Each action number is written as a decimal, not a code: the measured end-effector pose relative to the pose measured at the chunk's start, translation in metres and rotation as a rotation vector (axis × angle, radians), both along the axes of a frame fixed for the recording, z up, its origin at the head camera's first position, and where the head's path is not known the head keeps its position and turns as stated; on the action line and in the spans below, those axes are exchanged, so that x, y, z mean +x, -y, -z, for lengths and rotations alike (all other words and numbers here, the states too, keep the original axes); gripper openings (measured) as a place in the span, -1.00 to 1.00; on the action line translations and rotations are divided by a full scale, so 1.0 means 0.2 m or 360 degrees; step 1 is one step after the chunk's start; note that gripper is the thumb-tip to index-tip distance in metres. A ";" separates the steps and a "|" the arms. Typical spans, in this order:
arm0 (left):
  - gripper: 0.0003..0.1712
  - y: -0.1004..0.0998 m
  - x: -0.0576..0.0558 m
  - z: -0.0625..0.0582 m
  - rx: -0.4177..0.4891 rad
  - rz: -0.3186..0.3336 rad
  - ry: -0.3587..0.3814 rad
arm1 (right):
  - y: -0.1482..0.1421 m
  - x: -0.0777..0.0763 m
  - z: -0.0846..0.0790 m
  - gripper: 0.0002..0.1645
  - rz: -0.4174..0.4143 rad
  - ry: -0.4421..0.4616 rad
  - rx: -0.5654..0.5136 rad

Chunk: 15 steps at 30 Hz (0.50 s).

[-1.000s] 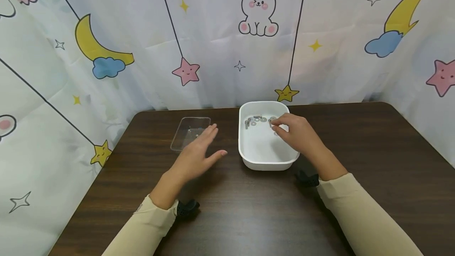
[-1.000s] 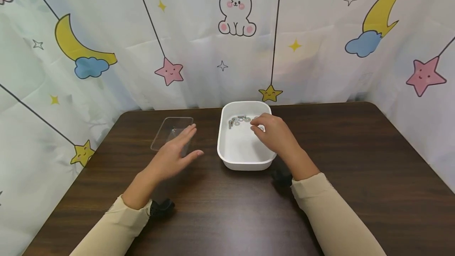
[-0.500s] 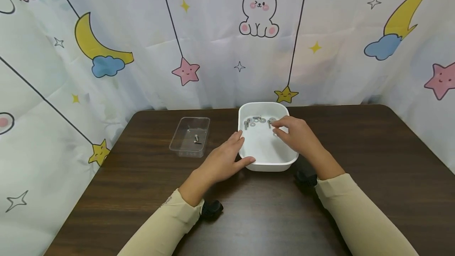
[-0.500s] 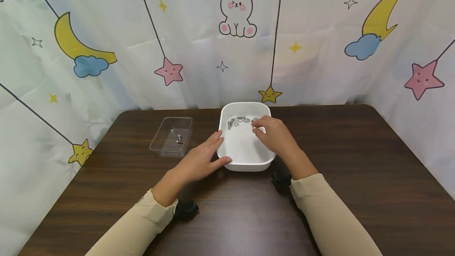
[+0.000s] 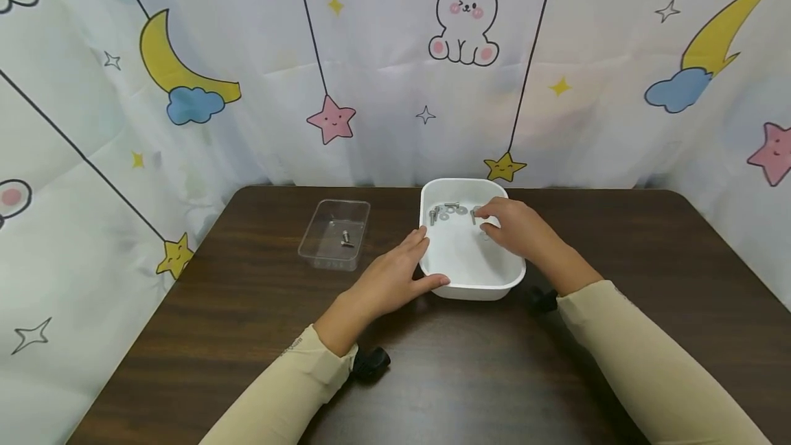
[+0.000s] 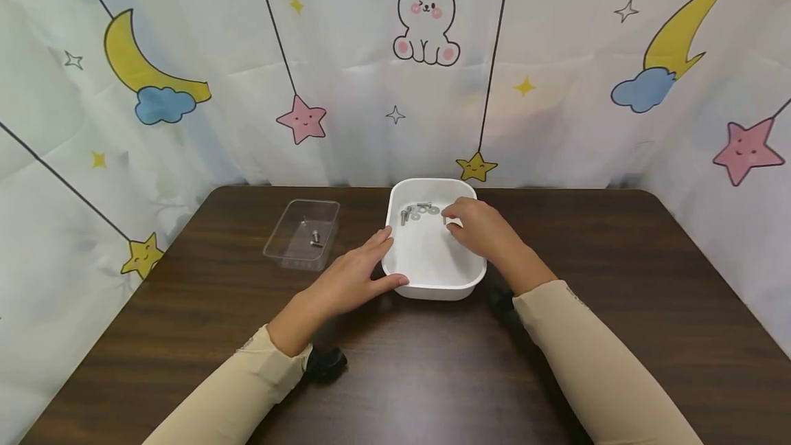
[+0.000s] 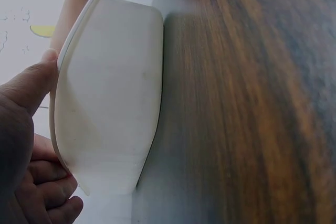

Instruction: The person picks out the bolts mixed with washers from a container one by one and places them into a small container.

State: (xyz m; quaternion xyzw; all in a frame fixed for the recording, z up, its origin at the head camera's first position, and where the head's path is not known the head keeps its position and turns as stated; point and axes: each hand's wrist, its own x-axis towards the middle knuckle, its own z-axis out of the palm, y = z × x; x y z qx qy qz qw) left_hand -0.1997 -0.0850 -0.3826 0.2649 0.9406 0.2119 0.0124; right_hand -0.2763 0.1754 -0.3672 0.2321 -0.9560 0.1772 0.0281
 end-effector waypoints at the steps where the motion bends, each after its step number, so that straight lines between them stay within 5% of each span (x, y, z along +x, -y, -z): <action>1: -0.02 0.00 0.00 0.00 -0.0001 0.0000 0.0002 | 0.00 -0.02 0.00 -0.62 -0.0015 0.0005 0.0039; 15: 0.00 0.00 0.00 0.00 0.0019 -0.0002 0.0013 | 0.06 -0.18 0.04 -0.55 -0.0036 0.0167 0.0521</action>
